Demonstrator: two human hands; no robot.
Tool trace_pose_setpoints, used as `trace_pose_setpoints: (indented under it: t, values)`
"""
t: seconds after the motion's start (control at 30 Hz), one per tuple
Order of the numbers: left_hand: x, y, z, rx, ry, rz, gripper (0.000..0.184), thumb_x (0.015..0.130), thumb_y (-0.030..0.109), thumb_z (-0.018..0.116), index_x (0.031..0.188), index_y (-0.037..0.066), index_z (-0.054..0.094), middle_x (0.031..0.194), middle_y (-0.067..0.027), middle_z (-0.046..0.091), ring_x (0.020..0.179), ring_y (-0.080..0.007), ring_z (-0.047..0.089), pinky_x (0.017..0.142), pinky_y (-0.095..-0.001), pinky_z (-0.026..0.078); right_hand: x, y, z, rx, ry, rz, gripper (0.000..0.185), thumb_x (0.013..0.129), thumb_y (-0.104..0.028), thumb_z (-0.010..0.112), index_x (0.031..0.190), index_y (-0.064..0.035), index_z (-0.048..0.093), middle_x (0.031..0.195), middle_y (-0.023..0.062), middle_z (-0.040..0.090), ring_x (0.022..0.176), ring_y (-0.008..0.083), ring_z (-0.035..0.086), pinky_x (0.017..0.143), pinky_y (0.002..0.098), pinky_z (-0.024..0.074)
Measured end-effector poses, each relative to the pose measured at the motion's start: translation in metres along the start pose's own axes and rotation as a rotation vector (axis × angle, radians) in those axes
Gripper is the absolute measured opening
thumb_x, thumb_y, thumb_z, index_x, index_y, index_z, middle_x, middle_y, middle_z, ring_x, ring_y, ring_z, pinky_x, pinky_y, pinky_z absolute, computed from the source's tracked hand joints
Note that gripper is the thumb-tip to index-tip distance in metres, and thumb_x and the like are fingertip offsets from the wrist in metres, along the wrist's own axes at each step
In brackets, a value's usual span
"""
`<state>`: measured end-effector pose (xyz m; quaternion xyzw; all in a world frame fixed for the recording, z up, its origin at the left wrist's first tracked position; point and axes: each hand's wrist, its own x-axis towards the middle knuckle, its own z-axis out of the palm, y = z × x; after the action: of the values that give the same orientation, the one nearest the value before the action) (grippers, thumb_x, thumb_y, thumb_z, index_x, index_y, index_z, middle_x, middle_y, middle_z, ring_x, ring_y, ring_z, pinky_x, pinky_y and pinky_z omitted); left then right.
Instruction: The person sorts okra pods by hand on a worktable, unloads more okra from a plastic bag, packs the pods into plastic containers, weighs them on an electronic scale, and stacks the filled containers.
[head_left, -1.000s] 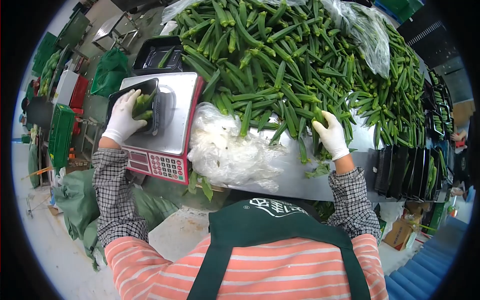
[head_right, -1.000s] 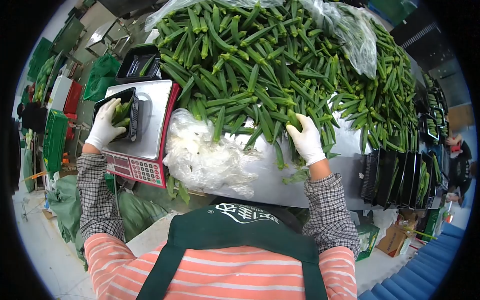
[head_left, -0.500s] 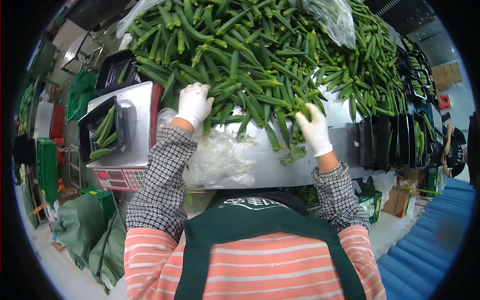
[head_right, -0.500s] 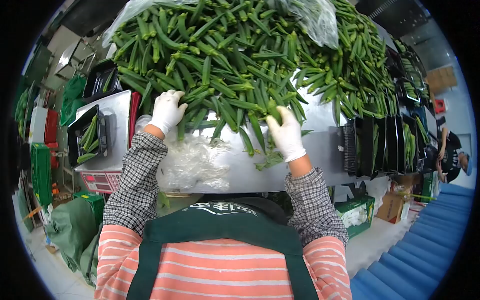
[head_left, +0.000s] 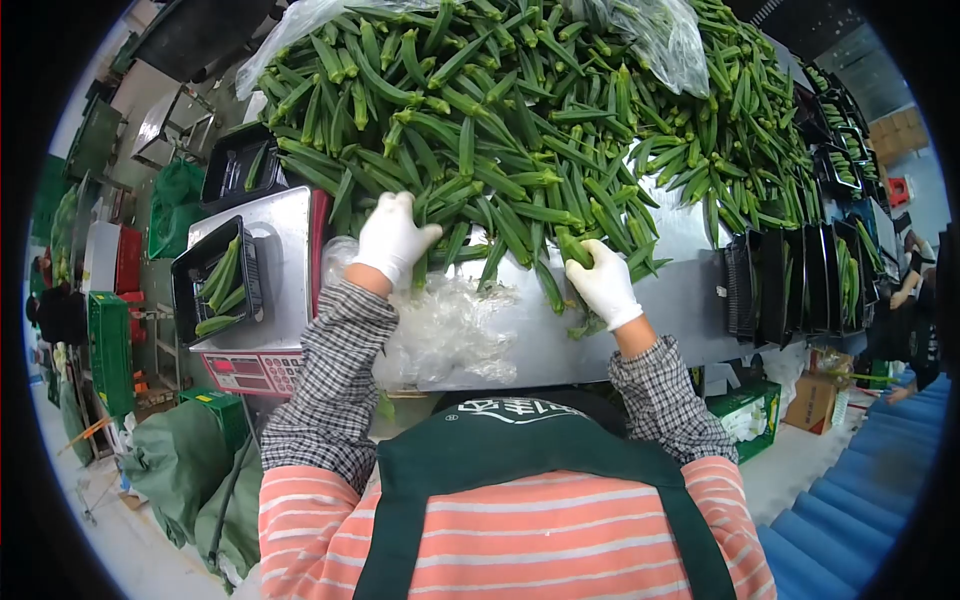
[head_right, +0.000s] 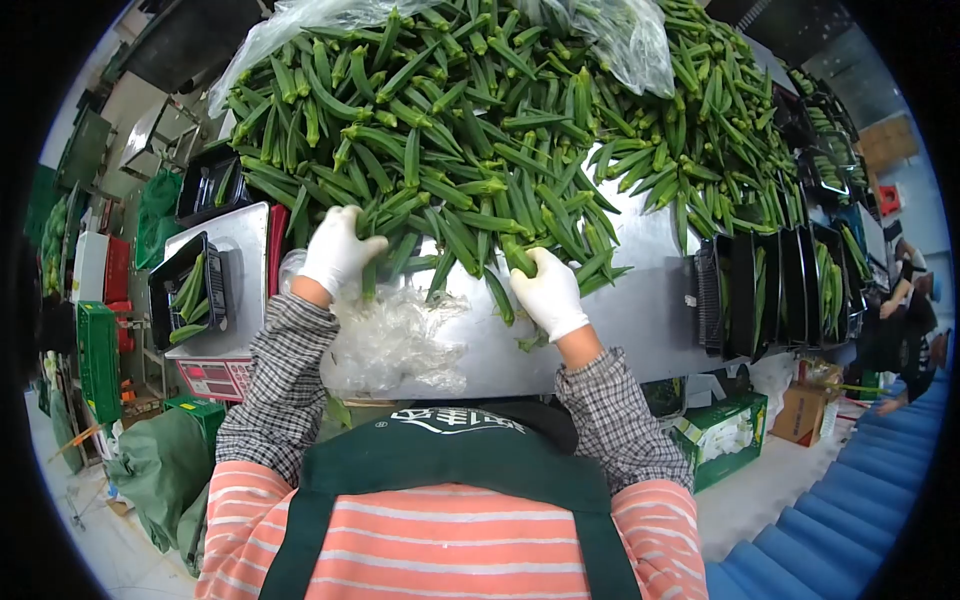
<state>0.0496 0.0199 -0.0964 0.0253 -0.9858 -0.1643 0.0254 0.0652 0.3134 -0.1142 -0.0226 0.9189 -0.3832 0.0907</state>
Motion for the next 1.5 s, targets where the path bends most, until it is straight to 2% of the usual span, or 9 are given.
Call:
trace_pose_setpoints:
  t: [0.2,0.33,0.53,0.8,0.9,0.97,1.07,1.3,1.5]
  values:
    - [0.01,0.003,0.009,0.142,-0.309,-0.137,0.047,0.068,0.029,0.073,0.101,-0.001,0.057,0.101,-0.0201,0.06,0.099,-0.0329,0.059,0.084,-0.037,0.048,0.013,-0.016,0.04,-0.069,0.138,0.009,0.052,0.074,-0.035,0.065,0.11,0.0007,0.052,0.099,0.0221,0.063,0.088,0.0379,0.062,0.081,0.0421,0.048]
    - [0.012,-0.01,0.005,0.042,-0.146,-0.076,0.033,0.07,0.024,0.07,0.091,0.001,0.061,0.094,-0.0185,0.063,0.091,-0.0321,0.061,0.079,-0.0379,0.05,0.022,-0.021,0.049,-0.105,0.073,0.081,0.056,0.072,-0.037,0.067,0.11,0.0008,0.049,0.096,0.0237,0.063,0.087,0.0384,0.062,0.082,0.0432,0.048]
    - [0.021,0.016,-0.055,-0.616,0.08,-0.165,0.021,0.074,0.019,0.068,0.082,0.001,0.061,0.081,-0.0176,0.064,0.075,-0.0314,0.063,0.069,-0.0372,0.05,0.009,0.009,0.002,0.545,0.009,0.064,0.035,0.075,-0.009,0.064,0.108,0.0028,0.056,0.091,0.0038,0.062,0.077,0.0121,0.056,0.073,0.0257,0.0465]
    - [0.028,0.019,0.012,-0.158,0.064,0.205,0.035,0.069,0.027,0.074,0.087,0.002,0.059,0.097,-0.0151,0.057,0.099,-0.0337,0.053,0.084,-0.0397,0.044,-0.01,0.019,-0.039,1.011,-0.07,0.181,0.025,0.079,-0.012,0.067,0.101,-0.0024,0.058,0.085,0.0034,0.063,0.073,0.0109,0.058,0.066,0.0244,0.0469]
    - [0.022,0.024,0.022,-0.224,-0.035,0.159,0.061,0.062,0.026,0.079,0.111,0.002,0.053,0.11,-0.016,0.053,0.105,-0.0342,0.05,0.09,-0.0391,0.043,-0.01,0.019,-0.042,1.069,-0.135,0.199,0.021,0.08,-0.01,0.065,0.098,-0.0018,0.058,0.083,0.0056,0.063,0.069,0.0114,0.057,0.06,0.0236,0.0463]
    - [0.02,0.023,0.025,-0.164,-0.031,0.197,0.082,0.059,0.027,0.081,0.127,0.002,0.042,0.118,-0.0186,0.049,0.108,-0.0339,0.049,0.093,-0.0389,0.043,-0.007,0.014,-0.037,1.008,-0.131,0.185,0.02,0.08,-0.009,0.065,0.097,-0.0018,0.058,0.082,0.0054,0.063,0.068,0.0111,0.056,0.06,0.0233,0.0459]
    - [0.022,0.028,0.024,0.028,-0.132,0.099,0.08,0.06,0.026,0.08,0.126,-0.001,0.043,0.113,-0.0194,0.053,0.106,-0.0344,0.051,0.091,-0.0387,0.045,0.002,-0.003,-0.024,0.771,-0.107,0.069,0.024,0.079,-0.009,0.064,0.099,0.0004,0.057,0.083,0.0044,0.062,0.066,0.0111,0.056,0.062,0.0239,0.0455]
    - [0.033,0.025,0.036,0.019,-0.084,0.093,0.046,0.065,0.02,0.069,0.102,0.0,0.051,0.099,-0.0205,0.058,0.095,-0.0355,0.058,0.081,-0.0399,0.049,0.052,-0.05,0.019,-0.355,0.063,-0.231,0.032,0.074,-0.014,0.061,0.105,-0.0066,0.056,0.104,0.0156,0.057,0.092,0.035,0.059,0.076,0.043,0.0483]
    - [0.033,0.023,0.033,-0.097,-0.086,-0.027,0.043,0.07,0.013,0.06,0.11,0.005,0.048,0.096,-0.0195,0.063,0.091,-0.0345,0.061,0.079,-0.0418,0.049,0.081,-0.06,0.048,-0.532,0.016,-0.226,0.038,0.074,-0.014,0.061,0.111,-0.0082,0.051,0.101,0.0162,0.057,0.091,0.034,0.06,0.075,0.0448,0.0493]
